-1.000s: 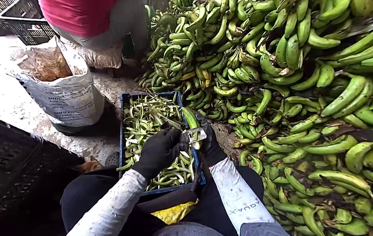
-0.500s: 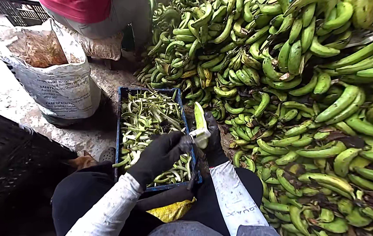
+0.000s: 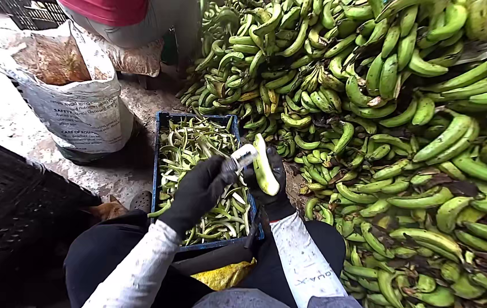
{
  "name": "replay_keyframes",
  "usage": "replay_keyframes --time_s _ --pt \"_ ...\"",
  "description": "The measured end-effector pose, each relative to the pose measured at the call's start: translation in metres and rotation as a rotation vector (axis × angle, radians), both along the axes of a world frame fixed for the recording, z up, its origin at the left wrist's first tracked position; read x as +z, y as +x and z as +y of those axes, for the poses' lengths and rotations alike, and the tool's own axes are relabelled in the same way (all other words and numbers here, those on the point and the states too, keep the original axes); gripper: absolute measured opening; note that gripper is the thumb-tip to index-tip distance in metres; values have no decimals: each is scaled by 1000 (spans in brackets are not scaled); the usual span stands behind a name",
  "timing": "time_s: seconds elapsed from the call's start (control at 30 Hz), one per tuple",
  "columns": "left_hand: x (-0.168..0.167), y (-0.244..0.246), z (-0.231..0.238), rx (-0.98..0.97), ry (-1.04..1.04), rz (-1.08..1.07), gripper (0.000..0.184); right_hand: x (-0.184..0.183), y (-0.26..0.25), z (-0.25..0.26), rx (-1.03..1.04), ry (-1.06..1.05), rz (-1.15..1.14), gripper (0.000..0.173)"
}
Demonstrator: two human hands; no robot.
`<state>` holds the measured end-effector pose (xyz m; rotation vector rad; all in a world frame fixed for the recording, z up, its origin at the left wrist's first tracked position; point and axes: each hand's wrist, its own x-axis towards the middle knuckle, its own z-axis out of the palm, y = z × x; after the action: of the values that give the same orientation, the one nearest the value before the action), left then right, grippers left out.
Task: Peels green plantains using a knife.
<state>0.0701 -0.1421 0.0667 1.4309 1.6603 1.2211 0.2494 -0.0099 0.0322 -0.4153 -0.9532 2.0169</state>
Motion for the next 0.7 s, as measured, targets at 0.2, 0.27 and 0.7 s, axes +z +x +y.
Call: replay_keyframes --time_s 0.2,0.27,0.7 --pt "-12 22 -3 -114 -39 102 52 14 -2 1 -161 136 -263 42" --pt "-16 6 9 -3 -36 245 49 3 -5 -6 -17 190 -220 37" --pt "-13 22 -10 8 52 31 54 34 -20 -2 -573 366 -426 53"
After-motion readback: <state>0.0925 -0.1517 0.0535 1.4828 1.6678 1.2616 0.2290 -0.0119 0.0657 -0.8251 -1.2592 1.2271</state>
